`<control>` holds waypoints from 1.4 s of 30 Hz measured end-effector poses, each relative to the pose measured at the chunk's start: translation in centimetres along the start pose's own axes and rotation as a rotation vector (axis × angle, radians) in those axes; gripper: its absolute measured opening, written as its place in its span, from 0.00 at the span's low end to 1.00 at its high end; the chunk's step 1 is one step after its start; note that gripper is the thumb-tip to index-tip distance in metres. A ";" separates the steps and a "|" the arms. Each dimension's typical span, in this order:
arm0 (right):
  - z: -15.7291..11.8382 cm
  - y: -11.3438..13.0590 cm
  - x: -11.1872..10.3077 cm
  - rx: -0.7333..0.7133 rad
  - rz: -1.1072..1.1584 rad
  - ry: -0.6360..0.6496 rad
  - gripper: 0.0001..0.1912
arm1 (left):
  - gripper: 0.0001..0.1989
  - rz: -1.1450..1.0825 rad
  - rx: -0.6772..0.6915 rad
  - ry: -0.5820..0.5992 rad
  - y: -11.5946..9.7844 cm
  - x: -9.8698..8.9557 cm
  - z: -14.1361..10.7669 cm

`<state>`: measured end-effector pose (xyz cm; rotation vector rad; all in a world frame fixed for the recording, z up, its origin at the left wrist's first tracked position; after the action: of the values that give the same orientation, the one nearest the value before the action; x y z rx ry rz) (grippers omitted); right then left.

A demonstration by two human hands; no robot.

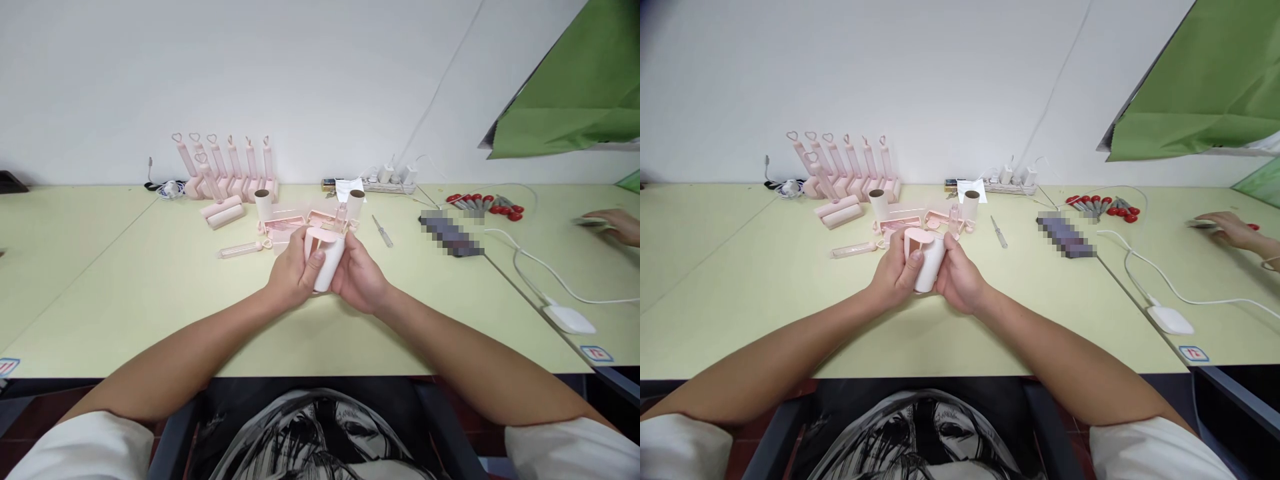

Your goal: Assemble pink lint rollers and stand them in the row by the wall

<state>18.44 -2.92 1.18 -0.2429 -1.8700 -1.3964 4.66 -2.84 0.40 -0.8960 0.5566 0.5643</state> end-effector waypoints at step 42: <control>-0.1 1.6 -2.9 -0.068 -0.762 0.168 0.44 | 0.18 -0.021 0.169 0.263 3.0 -3.6 2.2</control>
<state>21.36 -1.52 0.41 0.6019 -1.8473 -1.8982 0.50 -0.29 2.22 -0.8192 0.8194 0.3759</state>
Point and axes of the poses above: each hand's wrist, its own z-axis towards the middle knuckle, its own x-axis out of the palm, y = z × x, the point moved 2 cm from there along z, towards the middle knuckle, and after that the axes turned 15 degrees about z, right-handed, at the moved point
